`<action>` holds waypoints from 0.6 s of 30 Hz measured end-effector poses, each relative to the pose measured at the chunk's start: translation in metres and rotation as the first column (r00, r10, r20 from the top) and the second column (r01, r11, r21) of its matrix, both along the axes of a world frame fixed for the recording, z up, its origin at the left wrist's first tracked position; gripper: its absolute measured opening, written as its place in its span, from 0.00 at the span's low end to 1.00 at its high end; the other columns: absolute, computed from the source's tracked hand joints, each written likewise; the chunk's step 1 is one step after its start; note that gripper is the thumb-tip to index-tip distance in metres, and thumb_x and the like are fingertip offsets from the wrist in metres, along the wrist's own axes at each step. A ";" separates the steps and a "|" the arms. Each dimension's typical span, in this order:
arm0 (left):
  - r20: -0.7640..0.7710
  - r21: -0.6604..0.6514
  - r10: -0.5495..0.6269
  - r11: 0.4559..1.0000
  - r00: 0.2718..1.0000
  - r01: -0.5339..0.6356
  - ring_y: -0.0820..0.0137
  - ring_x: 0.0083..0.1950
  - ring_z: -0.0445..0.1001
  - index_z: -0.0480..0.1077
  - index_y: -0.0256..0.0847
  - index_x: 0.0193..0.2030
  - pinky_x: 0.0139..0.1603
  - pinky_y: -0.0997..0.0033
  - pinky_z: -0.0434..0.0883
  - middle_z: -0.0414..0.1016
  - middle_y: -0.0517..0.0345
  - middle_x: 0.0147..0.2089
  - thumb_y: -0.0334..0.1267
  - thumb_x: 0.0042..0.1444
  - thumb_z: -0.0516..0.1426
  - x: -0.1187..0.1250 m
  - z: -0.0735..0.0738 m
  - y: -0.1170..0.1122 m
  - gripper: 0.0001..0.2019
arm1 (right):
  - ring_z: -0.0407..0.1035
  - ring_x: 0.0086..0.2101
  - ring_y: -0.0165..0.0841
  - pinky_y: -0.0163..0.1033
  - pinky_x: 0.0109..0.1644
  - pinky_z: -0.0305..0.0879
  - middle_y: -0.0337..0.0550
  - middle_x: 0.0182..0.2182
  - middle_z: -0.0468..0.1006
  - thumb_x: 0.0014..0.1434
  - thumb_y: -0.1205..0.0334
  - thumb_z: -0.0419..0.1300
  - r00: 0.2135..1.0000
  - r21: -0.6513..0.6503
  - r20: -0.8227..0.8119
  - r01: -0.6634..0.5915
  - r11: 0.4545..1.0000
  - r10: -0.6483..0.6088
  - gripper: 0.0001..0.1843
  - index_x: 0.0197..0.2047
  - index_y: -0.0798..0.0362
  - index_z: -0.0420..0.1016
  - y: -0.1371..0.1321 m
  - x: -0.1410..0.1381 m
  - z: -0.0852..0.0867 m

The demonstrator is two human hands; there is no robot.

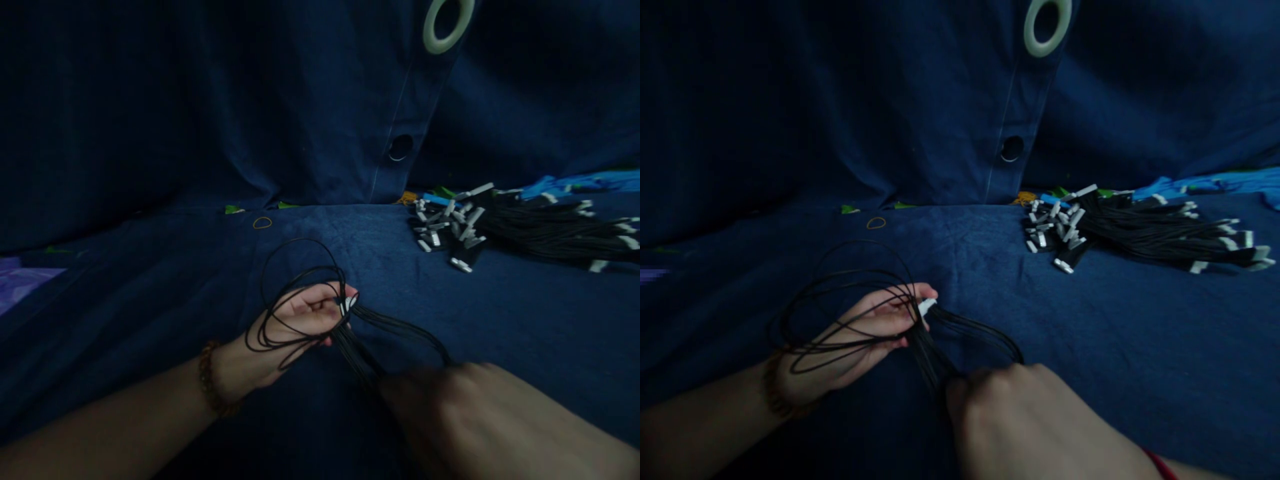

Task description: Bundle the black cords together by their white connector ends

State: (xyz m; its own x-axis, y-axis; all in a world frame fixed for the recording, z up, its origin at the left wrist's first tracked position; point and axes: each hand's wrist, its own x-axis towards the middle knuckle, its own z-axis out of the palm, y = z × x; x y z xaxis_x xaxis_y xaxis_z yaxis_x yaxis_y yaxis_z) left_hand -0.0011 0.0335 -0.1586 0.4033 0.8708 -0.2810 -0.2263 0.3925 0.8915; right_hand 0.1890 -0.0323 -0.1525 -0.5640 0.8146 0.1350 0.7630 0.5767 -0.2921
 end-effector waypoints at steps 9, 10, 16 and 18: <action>-0.061 0.180 -0.078 0.980 0.995 0.088 0.78 0.31 0.64 0.74 0.43 0.40 0.28 0.84 0.63 0.68 0.59 0.36 0.30 0.48 0.59 -0.005 -0.001 -0.002 0.12 | 0.67 0.25 0.26 0.31 0.27 0.58 0.33 0.25 0.73 0.58 0.66 0.48 0.990 -0.295 -0.118 0.039 0.955 -0.077 0.12 0.27 0.50 0.69 0.023 -0.018 0.026; -0.059 0.187 -0.083 0.978 0.995 0.093 0.78 0.32 0.64 0.74 0.43 0.41 0.28 0.84 0.63 0.68 0.59 0.36 0.30 0.48 0.58 -0.005 -0.001 -0.002 0.12 | 0.67 0.25 0.26 0.31 0.28 0.57 0.33 0.25 0.73 0.58 0.66 0.48 0.990 -0.287 -0.119 0.036 0.957 -0.073 0.12 0.27 0.50 0.69 0.022 -0.018 0.025; -0.055 0.187 -0.109 0.975 0.993 0.117 0.79 0.30 0.63 0.72 0.41 0.41 0.27 0.84 0.63 0.67 0.59 0.35 0.30 0.47 0.59 -0.003 -0.003 0.000 0.12 | 0.65 0.23 0.26 0.30 0.26 0.57 0.36 0.24 0.72 0.57 0.68 0.48 0.995 -0.206 -0.084 0.030 0.978 -0.049 0.12 0.24 0.52 0.67 0.021 -0.017 0.023; -0.039 0.163 -0.113 0.980 0.993 0.118 0.80 0.29 0.63 0.71 0.39 0.42 0.26 0.84 0.63 0.66 0.59 0.34 0.30 0.46 0.60 -0.003 -0.005 0.001 0.14 | 0.65 0.22 0.26 0.30 0.23 0.56 0.37 0.24 0.72 0.56 0.68 0.49 0.994 -0.184 -0.090 0.048 0.982 -0.066 0.12 0.24 0.53 0.67 0.023 -0.018 0.023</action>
